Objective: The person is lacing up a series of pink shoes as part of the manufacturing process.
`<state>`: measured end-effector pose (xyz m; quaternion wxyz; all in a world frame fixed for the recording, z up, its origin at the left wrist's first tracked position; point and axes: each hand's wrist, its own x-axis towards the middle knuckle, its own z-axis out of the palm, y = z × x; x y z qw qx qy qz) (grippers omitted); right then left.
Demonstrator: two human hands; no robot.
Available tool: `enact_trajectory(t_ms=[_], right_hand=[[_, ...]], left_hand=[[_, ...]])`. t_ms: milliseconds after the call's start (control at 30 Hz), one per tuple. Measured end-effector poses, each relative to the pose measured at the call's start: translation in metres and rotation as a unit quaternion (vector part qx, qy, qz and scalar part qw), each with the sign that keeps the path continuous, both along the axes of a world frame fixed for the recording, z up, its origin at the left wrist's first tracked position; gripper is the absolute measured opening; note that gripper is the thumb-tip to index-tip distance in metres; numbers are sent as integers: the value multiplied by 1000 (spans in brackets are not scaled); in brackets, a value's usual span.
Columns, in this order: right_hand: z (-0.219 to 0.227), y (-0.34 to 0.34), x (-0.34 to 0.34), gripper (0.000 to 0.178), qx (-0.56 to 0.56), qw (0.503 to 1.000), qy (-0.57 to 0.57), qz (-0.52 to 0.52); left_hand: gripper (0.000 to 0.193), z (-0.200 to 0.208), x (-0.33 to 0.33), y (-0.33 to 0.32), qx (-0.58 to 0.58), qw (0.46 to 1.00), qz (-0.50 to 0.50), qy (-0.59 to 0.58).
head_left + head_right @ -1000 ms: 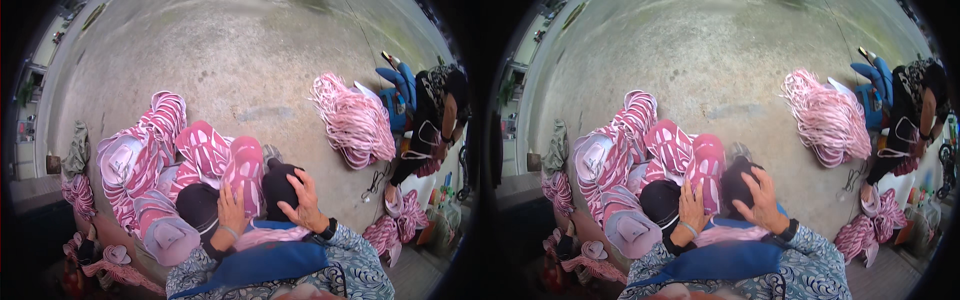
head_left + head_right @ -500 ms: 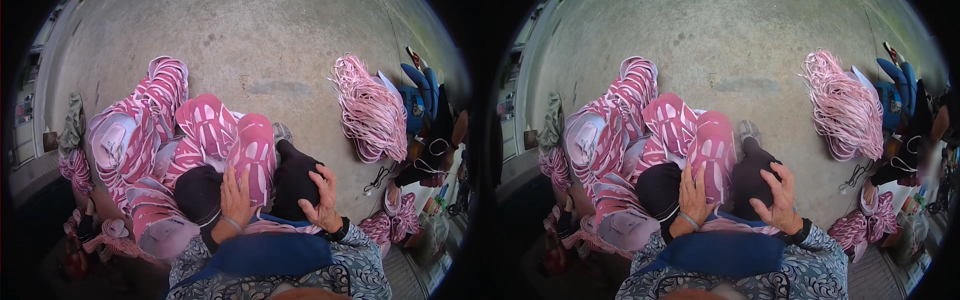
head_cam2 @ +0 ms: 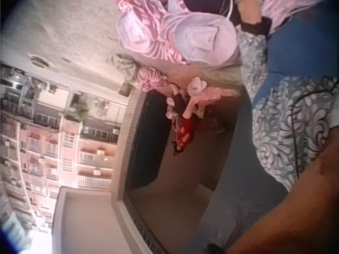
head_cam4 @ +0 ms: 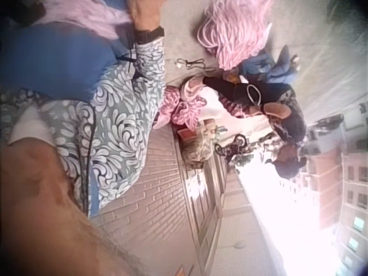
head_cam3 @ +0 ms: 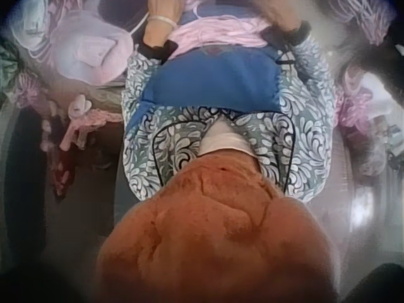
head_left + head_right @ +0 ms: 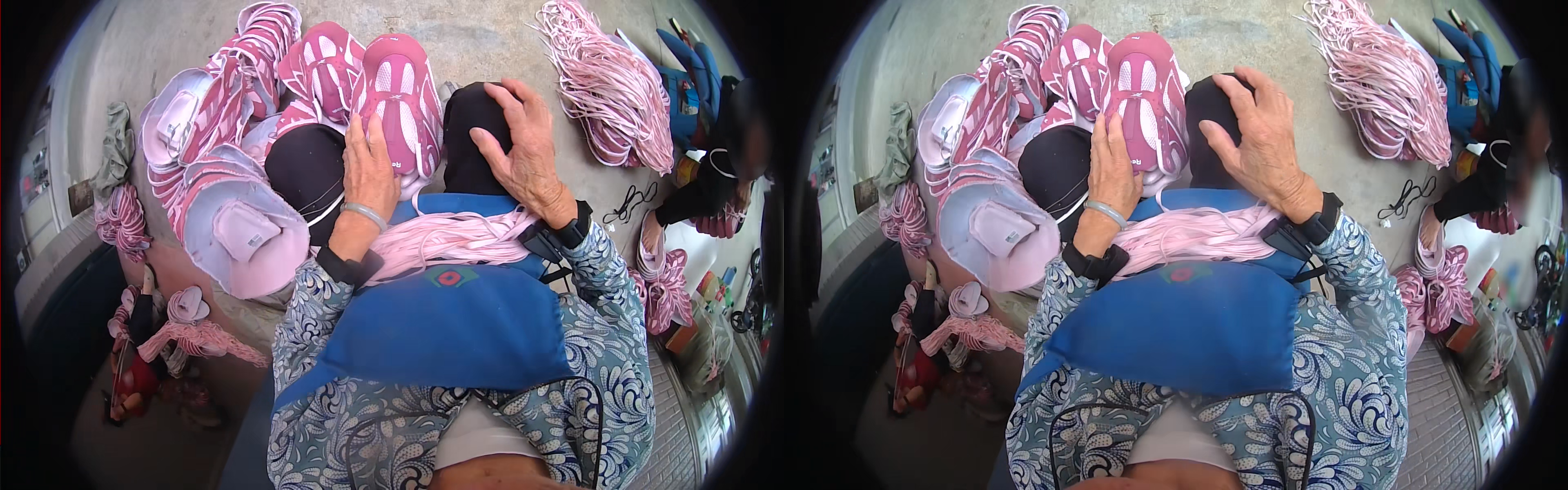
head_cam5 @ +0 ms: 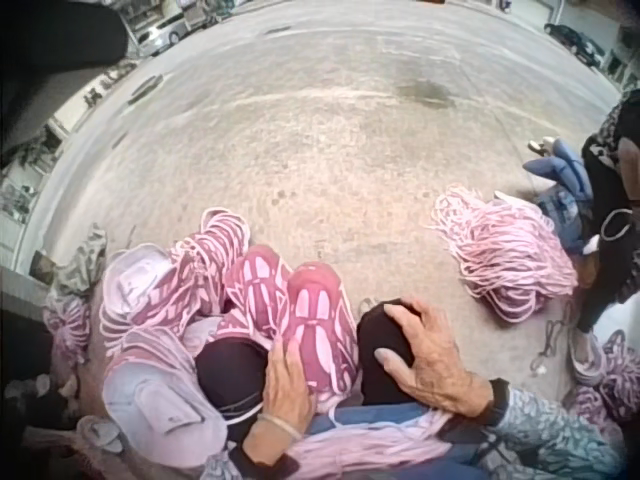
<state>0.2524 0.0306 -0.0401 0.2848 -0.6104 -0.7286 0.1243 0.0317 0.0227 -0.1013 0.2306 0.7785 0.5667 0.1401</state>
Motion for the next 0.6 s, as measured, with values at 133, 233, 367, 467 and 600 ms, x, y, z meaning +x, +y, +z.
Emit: enact_trajectory(t_ms=[133,233,367,467,600], right_hand=[[16,-1,-15,39,47,991,-19,121],[27,-2,-20,38,-36,985,100,136],[7,16,-21,39,-163,965,159,128],[-32,35,-13,44,-177,964,180,81],[-61,53,-15,51,-296,933,191,67]], left_hand=[[91,-10,2,1,14,999,23,-36],[84,-13,-3,7,25,998,39,-40],[79,-3,-5,7,22,998,54,-33],[75,-1,-11,9,62,992,59,-94],[51,14,-13,5,102,972,131,-168]])
